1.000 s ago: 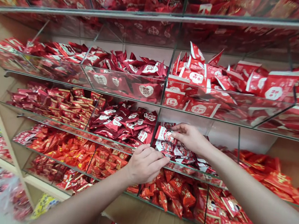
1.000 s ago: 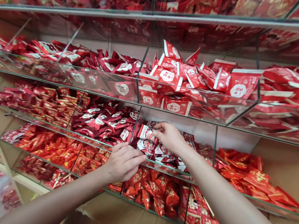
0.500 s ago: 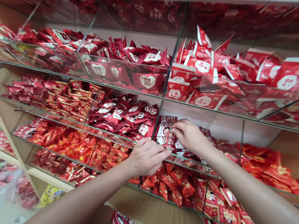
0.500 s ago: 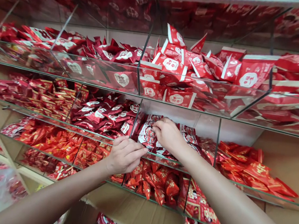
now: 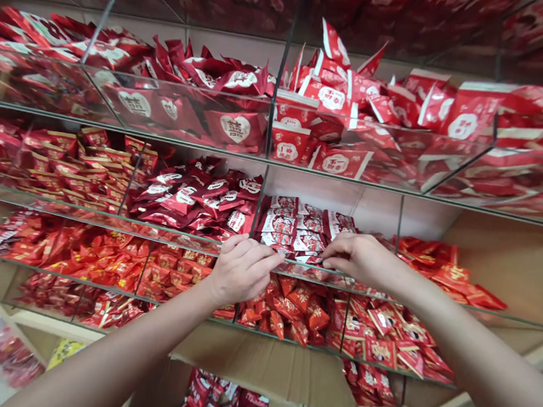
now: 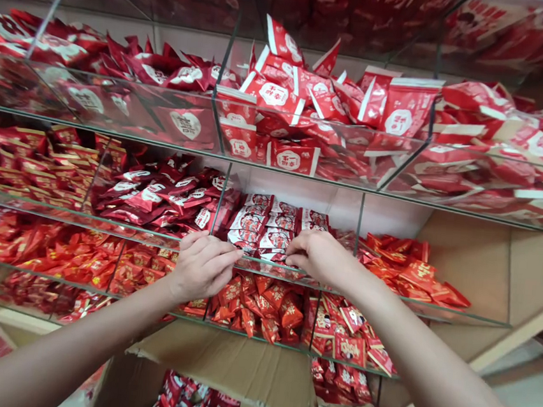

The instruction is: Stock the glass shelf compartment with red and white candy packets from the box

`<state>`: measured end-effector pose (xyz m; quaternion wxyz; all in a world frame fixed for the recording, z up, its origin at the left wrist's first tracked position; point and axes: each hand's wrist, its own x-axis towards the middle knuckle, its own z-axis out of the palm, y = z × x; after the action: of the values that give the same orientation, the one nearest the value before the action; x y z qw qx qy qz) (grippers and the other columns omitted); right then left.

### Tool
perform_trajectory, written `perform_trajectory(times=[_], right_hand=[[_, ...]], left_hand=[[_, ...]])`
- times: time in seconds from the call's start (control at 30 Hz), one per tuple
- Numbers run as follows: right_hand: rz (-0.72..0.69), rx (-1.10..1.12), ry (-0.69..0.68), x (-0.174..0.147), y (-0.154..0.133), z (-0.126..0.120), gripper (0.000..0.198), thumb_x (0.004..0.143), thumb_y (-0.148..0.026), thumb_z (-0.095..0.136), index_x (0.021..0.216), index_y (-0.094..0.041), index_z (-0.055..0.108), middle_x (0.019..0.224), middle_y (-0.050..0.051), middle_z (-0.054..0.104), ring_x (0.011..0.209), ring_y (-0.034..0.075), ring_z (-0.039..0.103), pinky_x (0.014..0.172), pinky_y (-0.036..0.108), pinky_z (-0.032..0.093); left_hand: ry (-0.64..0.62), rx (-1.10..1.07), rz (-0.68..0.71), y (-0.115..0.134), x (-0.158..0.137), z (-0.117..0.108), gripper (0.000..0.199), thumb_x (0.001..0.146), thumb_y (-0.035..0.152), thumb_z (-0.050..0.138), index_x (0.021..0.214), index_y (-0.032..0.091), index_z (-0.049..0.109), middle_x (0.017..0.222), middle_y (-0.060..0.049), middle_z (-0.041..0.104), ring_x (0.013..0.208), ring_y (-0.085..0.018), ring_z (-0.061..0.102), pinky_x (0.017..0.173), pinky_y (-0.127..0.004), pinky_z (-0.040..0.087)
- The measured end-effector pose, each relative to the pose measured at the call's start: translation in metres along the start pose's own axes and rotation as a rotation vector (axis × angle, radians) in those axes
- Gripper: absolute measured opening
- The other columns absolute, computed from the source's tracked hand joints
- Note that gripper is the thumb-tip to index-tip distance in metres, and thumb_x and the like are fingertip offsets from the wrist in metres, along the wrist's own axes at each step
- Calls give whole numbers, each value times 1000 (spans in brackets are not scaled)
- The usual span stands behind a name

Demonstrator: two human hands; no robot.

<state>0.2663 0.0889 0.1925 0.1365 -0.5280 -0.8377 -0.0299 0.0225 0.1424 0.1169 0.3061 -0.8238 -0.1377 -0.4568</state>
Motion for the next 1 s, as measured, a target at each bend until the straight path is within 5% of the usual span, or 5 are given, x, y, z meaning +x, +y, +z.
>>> perform_trajectory(times=[0.4, 0.57, 0.77, 0.87, 1.0], right_hand=[[-5, -40, -37, -2, 12, 3, 25, 83, -24, 47, 78, -18, 71, 78, 6, 71, 74, 18, 62, 69, 29, 45], [22, -19, -103, -1, 12, 1, 22, 80, -22, 50, 76, -18, 72, 77, 5, 71, 73, 18, 62, 68, 29, 44], [15, 7, -56, -4, 9, 0, 24, 81, -21, 48, 79, -18, 72, 77, 5, 72, 72, 18, 63, 68, 29, 44], [27, 20, -43, -6, 9, 2, 23, 80, -22, 50, 76, -18, 72, 76, 5, 72, 70, 18, 63, 66, 28, 44], [64, 56, -43, -1, 11, 3, 20, 79, -23, 52, 73, -19, 71, 73, 4, 72, 66, 16, 63, 64, 27, 45]], left_hand=[[-75, -16, -26, 2, 2, -5, 34, 72, 13, 59, 105, 20, 57, 88, -1, 71, 77, -17, 59, 81, -38, 37], [-80, -63, -98, 7, 12, -14, 20, 77, 20, 56, 97, 19, 59, 86, -2, 71, 75, -17, 61, 76, -38, 35], [-444, -56, -47, 14, 57, -17, 34, 89, 36, 42, 111, 16, 58, 124, -8, 60, 115, -28, 49, 90, -44, 35], [-615, -71, -59, 16, 73, -8, 49, 89, 50, 35, 111, 14, 59, 122, -8, 62, 121, -34, 43, 92, -52, 35], [-667, -101, -100, 13, 81, 1, 55, 88, 55, 31, 110, 14, 61, 114, -9, 66, 118, -33, 47, 94, -54, 36]])
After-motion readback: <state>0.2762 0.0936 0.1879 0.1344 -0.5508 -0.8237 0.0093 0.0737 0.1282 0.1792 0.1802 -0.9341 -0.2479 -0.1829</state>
